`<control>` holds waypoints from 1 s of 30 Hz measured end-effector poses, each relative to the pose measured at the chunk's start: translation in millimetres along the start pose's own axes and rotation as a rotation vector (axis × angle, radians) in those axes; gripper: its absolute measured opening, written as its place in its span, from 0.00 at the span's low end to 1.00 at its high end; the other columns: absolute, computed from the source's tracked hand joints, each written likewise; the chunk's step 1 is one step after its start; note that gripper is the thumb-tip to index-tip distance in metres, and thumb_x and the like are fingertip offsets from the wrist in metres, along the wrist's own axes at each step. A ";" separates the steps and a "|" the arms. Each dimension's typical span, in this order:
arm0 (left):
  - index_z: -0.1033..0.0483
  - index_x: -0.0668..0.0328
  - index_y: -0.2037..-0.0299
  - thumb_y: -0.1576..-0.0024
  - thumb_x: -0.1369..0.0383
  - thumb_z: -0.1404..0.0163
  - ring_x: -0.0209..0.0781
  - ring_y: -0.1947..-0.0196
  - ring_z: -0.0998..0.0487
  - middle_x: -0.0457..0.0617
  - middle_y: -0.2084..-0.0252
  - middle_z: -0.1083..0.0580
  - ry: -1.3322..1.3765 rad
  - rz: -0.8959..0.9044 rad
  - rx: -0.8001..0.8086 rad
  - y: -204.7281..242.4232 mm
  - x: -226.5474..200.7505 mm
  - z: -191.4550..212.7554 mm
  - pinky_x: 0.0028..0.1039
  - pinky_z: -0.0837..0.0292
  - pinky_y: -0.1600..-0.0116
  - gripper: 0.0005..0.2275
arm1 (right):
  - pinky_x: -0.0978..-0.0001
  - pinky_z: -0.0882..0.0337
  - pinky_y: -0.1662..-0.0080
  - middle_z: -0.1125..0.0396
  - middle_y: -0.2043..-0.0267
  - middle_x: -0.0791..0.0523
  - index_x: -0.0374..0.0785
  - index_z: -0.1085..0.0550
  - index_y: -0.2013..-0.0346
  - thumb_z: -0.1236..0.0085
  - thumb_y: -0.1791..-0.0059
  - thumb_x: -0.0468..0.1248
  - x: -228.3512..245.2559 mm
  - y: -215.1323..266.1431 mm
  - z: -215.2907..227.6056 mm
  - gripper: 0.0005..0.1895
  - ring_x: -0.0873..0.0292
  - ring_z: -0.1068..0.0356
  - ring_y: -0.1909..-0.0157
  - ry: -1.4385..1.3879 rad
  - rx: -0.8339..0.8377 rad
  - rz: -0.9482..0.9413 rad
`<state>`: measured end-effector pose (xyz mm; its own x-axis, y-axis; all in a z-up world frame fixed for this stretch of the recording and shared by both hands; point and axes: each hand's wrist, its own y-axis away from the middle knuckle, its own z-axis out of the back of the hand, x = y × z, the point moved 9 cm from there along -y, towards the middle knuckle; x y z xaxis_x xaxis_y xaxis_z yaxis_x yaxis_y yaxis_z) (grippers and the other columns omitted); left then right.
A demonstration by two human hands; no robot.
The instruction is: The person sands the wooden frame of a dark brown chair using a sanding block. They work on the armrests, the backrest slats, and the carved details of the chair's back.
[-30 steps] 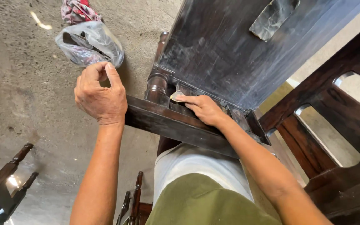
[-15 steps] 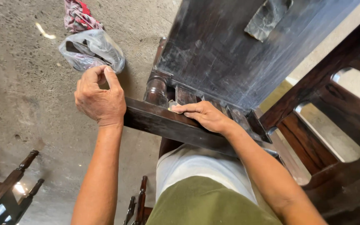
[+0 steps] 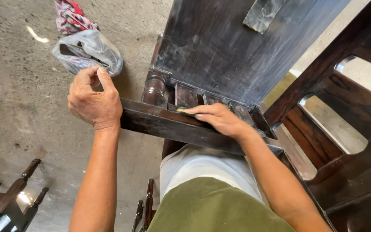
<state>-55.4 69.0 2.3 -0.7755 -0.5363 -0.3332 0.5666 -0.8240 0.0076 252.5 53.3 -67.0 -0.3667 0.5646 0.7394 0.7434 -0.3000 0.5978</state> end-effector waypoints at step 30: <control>0.19 0.53 0.61 0.41 0.70 0.41 0.44 0.62 0.20 0.43 0.63 0.20 0.030 -0.039 0.009 1.1 0.2 4.9 0.37 0.28 0.56 0.01 | 0.67 0.30 0.46 0.23 0.50 0.54 0.45 0.22 0.45 0.49 0.47 0.35 -57.8 59.5 24.1 0.17 0.56 0.25 0.51 0.096 -0.218 -0.161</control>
<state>-56.3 67.1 6.8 -0.7882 -0.4979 -0.3616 0.5333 -0.8459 0.0023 331.4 21.4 -81.6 -0.5289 0.5461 0.6496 0.5376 -0.3766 0.7544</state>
